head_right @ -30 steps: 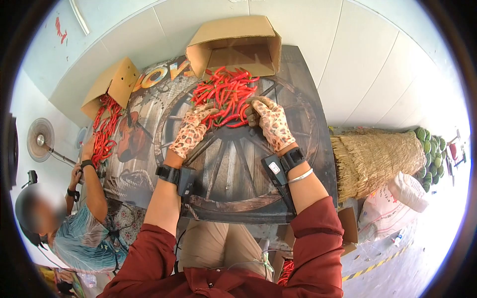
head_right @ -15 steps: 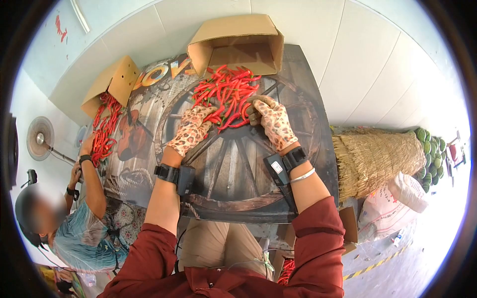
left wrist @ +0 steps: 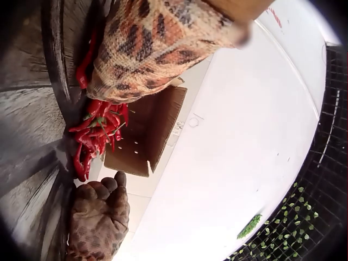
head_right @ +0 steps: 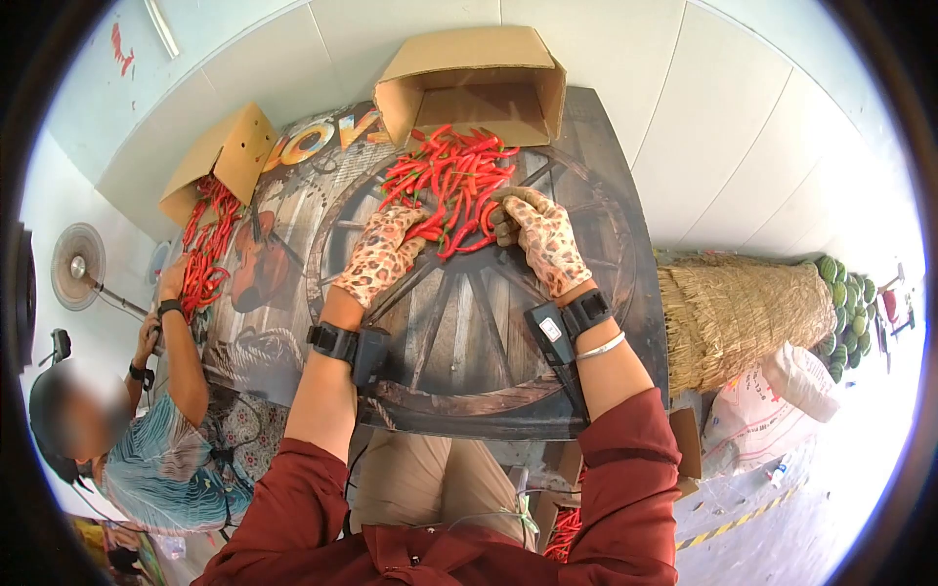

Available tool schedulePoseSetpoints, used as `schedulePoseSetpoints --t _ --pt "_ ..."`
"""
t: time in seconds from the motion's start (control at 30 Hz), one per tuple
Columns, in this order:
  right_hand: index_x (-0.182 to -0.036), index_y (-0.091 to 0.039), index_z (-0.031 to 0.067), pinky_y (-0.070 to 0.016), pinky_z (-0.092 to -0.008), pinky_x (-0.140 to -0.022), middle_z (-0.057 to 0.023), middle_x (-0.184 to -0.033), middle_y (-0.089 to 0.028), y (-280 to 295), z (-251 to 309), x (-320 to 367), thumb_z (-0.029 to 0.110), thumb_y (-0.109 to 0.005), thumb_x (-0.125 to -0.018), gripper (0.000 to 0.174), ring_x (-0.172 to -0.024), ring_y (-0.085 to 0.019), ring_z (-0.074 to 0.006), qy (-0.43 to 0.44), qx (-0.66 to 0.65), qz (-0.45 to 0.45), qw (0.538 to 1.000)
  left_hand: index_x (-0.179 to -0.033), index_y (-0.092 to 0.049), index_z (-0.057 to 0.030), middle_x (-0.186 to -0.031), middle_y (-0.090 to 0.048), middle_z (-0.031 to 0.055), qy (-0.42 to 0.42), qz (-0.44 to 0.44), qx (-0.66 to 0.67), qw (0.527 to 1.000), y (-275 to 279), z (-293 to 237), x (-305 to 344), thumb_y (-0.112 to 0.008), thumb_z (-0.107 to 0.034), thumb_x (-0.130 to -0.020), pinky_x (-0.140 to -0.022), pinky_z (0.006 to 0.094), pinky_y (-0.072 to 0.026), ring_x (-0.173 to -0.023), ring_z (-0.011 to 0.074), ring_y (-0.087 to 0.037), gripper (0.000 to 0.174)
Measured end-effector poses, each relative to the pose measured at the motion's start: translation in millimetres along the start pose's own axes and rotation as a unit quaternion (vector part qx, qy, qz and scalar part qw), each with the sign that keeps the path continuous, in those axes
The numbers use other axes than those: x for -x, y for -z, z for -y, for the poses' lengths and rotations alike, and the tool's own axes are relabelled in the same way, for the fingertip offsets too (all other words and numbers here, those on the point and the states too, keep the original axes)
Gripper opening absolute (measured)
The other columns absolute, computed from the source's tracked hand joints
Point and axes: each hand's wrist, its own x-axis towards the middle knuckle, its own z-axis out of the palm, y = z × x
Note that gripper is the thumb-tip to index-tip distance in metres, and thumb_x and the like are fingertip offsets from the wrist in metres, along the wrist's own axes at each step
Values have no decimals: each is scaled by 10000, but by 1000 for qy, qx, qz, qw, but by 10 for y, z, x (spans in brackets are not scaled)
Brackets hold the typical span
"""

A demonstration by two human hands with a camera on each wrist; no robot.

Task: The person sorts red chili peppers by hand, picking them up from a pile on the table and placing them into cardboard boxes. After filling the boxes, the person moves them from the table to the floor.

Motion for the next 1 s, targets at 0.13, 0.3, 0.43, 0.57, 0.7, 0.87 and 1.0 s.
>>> schedulePoseSetpoints --t 0.13,0.3,0.43,0.57,0.7,0.87,1.0 --pt "-1064 -589 -37 -459 -248 -574 -65 -801 -596 -2 4 1 106 -514 -952 196 -641 -530 -110 -4 -5 -1 1000 -1241 -568 -61 -1316 -511 164 21 -10 -5 1000 -29 -45 -2 -602 -201 -861 -1077 413 -328 -1261 324 -426 407" --pt "-1063 -590 -44 -463 -249 -573 -68 -801 -603 4 -2 -5 107 -519 -951 200 -640 -535 -114 -4 -5 -2 1000 -1224 -568 -39 -1272 -535 187 37 -37 -32 998 13 -124 42 -628 -231 -834 -1054 409 -355 -1227 330 -455 439" --pt "-1070 -588 -48 -464 -251 -573 -75 -813 -609 7 -9 -9 107 -522 -949 207 -641 -537 -115 -2 -2 -1 1000 -1181 -576 -20 -1227 -556 193 70 -12 -38 997 84 -183 51 -646 -290 -810 -1012 406 -392 -1180 335 -489 465" --pt "-1074 -587 -54 -463 -254 -576 -78 -823 -611 28 -11 -15 108 -524 -948 215 -649 -541 -116 1 -16 23 1000 -1236 -562 -44 -1231 -563 216 97 -46 -16 994 38 -154 34 -640 -296 -795 -992 404 -412 -1156 346 -525 514" --pt "-1074 -584 -58 -462 -254 -581 -77 -827 -611 31 -27 -8 109 -525 -946 219 -658 -544 -119 8 -2 16 1000 -1260 -525 -15 -1195 -575 246 216 -36 49 974 154 -250 12 -615 -321 -827 -934 406 -442 -1083 387 -567 538" --pt "-1072 -588 -54 -467 -261 -601 -74 -824 -614 46 -18 -9 115 -532 -942 220 -677 -557 -125 2 0 24 1000 -1225 -539 -31 -1059 -637 207 155 -197 29 968 -38 -39 28 -580 -259 -842 -839 414 -480 -969 349 -616 448" --pt "-1070 -595 -45 -474 -269 -612 -76 -823 -620 67 -47 -26 115 -538 -939 215 -686 -566 -130 7 -2 26 1000 -1234 -522 22 -1129 -602 249 176 -190 126 958 22 -39 54 -607 -231 -853 -850 397 -470 -1002 362 -602 466"
